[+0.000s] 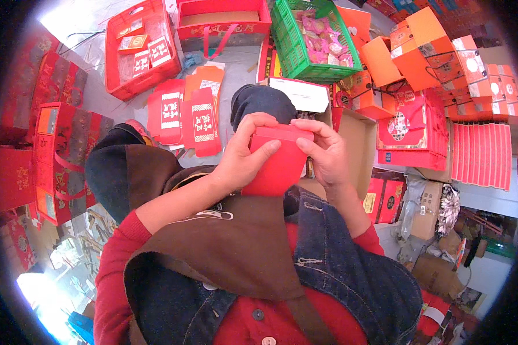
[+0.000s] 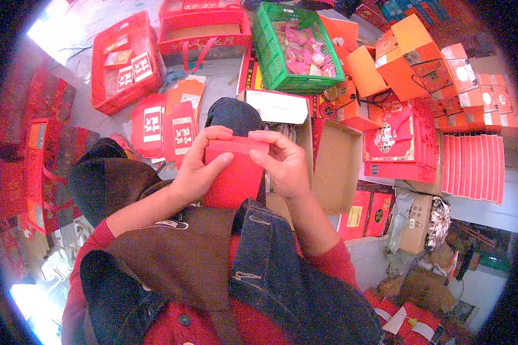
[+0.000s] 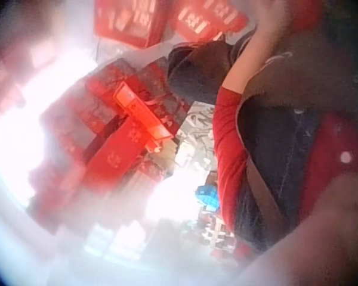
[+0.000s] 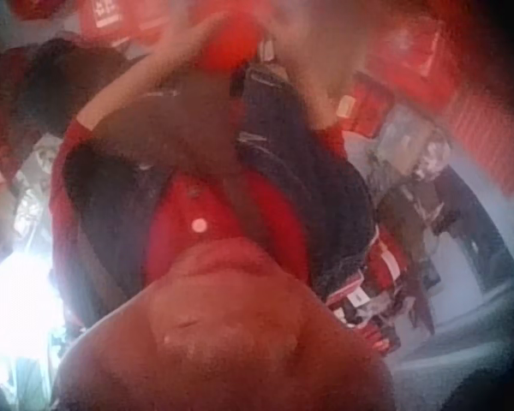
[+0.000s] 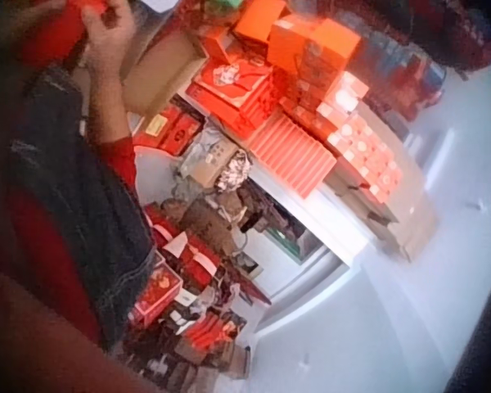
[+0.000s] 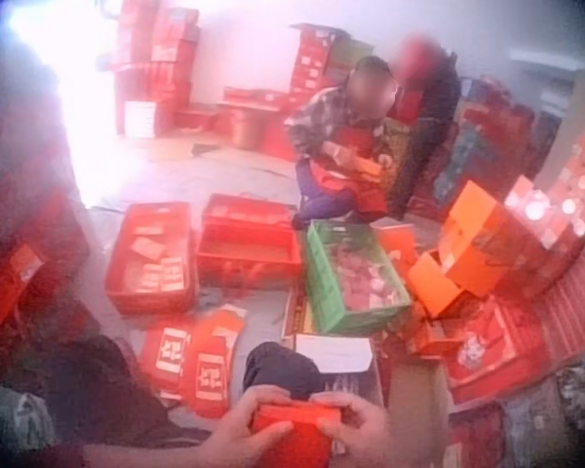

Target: The person assembles red gift boxes by folding the cardboard flaps and inserting smaller orange and red packages into the compartments. They then place the assembled boxes into red gift bags.

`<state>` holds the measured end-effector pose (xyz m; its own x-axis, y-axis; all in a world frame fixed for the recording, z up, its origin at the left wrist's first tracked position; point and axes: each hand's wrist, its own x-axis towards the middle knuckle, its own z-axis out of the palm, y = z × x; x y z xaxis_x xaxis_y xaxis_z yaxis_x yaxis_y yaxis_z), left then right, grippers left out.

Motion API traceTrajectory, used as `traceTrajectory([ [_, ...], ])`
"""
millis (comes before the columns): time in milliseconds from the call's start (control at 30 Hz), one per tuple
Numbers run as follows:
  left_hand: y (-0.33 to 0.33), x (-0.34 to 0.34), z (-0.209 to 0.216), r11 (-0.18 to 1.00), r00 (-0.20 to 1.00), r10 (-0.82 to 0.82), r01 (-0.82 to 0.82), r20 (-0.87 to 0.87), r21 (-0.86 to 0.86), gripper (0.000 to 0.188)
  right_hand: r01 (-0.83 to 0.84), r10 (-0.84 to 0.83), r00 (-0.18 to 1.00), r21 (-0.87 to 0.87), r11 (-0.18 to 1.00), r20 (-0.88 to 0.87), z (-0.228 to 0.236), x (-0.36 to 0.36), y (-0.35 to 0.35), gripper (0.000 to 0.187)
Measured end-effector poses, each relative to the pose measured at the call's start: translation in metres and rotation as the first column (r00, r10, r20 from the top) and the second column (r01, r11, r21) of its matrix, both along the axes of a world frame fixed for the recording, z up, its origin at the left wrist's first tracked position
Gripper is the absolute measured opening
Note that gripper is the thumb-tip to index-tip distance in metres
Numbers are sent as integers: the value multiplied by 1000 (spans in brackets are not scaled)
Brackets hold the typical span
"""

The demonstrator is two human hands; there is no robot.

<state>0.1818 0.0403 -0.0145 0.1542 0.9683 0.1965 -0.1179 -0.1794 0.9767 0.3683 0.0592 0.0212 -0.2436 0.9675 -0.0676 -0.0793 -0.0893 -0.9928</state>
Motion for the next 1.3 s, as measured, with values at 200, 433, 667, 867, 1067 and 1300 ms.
traceTrajectory([
  [200,-3,4,-5,993,999,51,-51,-2,-107,37,57,-115,951,203,978,289,-5,-20,-11,32],
  [433,-1,0,-6,999,994,38,-39,-101,-9,41,155,-149,961,6,988,-232,-7,-7,-2,12],
  [667,-1,5,-10,991,986,130,-133,-106,-26,56,165,-157,979,51,985,-133,-14,-11,-4,9],
  [867,-8,7,-6,982,981,-16,53,195,-183,62,-210,178,928,67,975,327,12,4,30,20],
  [1067,-12,3,-3,870,993,-120,97,-17,-483,75,-546,619,711,-292,785,334,25,7,79,33],
  [1300,-14,6,-17,971,996,20,1,86,-237,66,-625,475,637,45,779,607,30,-6,70,31],
])
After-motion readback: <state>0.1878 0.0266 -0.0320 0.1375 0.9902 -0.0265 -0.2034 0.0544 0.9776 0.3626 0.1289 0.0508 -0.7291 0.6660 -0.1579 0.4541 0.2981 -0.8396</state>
